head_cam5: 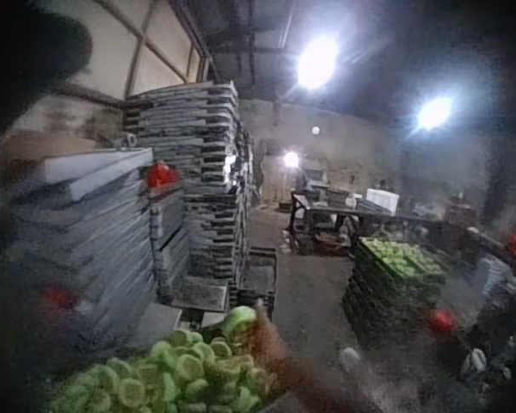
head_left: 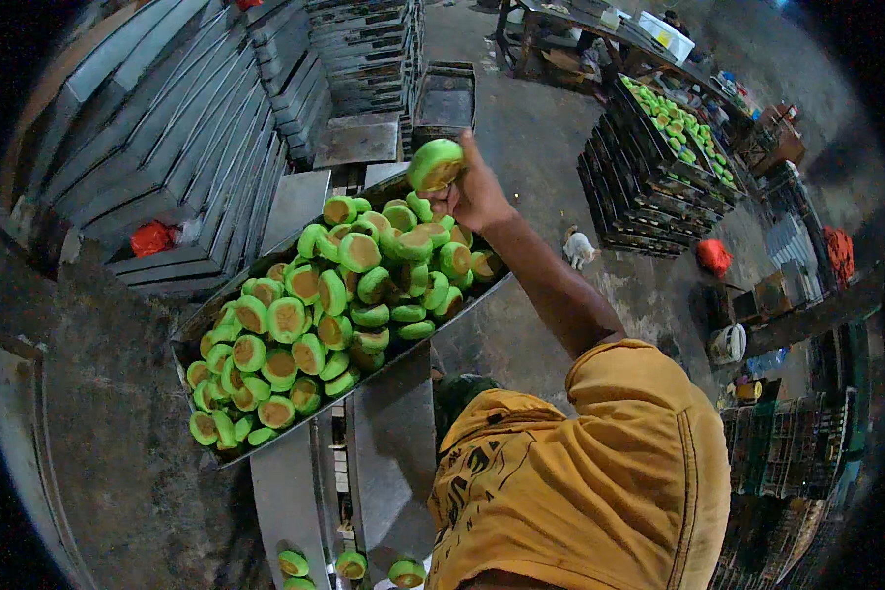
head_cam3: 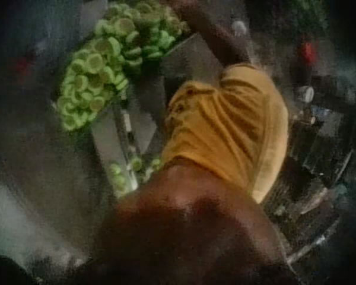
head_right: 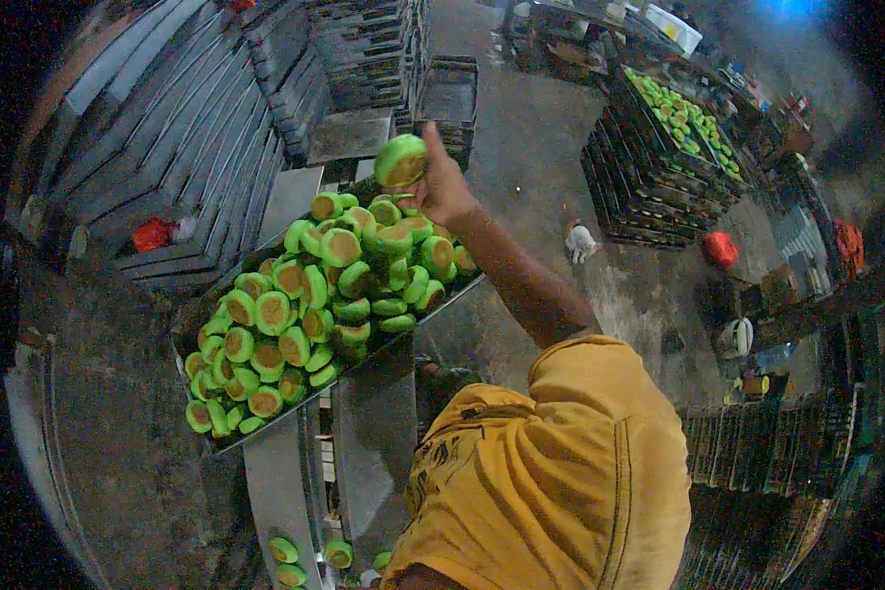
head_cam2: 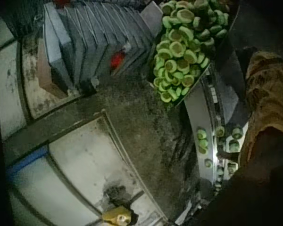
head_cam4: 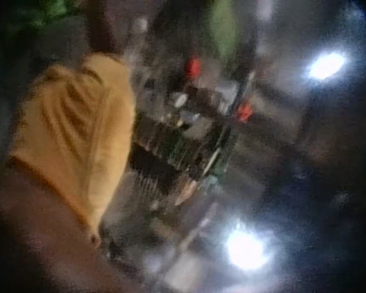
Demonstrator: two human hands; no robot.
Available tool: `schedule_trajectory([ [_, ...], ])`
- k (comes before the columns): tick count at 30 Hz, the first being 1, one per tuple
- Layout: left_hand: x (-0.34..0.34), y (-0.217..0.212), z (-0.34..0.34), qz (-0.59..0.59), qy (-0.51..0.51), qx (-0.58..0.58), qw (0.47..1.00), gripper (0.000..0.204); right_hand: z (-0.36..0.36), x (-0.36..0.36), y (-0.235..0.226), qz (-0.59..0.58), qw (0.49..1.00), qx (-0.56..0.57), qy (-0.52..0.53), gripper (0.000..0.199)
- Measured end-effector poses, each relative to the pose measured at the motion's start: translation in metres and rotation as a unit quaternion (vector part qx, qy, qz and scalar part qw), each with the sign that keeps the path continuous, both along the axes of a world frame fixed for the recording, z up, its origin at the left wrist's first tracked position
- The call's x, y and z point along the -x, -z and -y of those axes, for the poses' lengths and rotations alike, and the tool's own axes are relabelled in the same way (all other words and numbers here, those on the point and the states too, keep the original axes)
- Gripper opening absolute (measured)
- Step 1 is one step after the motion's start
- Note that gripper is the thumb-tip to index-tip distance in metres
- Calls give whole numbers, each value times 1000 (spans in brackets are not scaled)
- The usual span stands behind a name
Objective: The person repeatedly picks green fruit halves from a metal tray and places them onto a moving conveyor belt. The hands work continuously to transfer the items one by one.
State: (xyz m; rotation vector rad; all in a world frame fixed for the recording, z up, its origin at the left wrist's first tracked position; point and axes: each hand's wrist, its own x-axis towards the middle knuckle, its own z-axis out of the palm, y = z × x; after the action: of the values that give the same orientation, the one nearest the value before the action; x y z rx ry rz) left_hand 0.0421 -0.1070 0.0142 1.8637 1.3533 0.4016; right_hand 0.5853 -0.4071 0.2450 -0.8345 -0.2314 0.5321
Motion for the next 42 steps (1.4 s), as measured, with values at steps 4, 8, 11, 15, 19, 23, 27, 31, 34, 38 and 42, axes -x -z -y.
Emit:
schedule_trajectory([
  [4, 35, -6, 6, 77, -89, 47, 992, 45, -13, 13, -38, -67, 993, -73, 71, 64],
  [8, 83, -14, 30, 180, -211, 91, 956, 46, -59, 25, -44, 82, 992, 57, 82, 48],
  [11, 83, -18, 32, 251, -263, 122, 924, 46, -86, 66, 4, 142, 975, 89, -147, 45],
  [15, 83, -22, 30, 341, -309, 126, 879, 47, -163, 187, 118, 65, 845, 230, -479, 35],
  [19, 99, 1, 14, 213, -268, 71, 937, 47, -218, 292, 179, 506, 659, 318, -457, 46],
  [23, 161, 126, -8, 155, -170, 25, 973, 46, -236, 347, 220, 735, 559, 248, -294, 46],
  [27, 64, -29, -1, -295, -240, -40, 924, 41, -252, 298, 191, 725, 500, 338, -332, 44],
  [31, 131, -6, -49, -255, -140, -305, 907, 65, -288, 197, 102, 717, 502, 483, -4, 48],
  [34, 163, 25, -110, -374, -35, -371, 849, 86, -286, 146, 108, 677, 355, 645, -4, 57],
  [38, 137, 41, -136, -391, -30, -312, 866, 85, -268, 139, 100, 646, 493, 577, -86, 69],
  [42, 130, 46, -143, -392, 5, -309, 867, 83, -221, 202, 145, 603, 714, 273, -227, 71],
])
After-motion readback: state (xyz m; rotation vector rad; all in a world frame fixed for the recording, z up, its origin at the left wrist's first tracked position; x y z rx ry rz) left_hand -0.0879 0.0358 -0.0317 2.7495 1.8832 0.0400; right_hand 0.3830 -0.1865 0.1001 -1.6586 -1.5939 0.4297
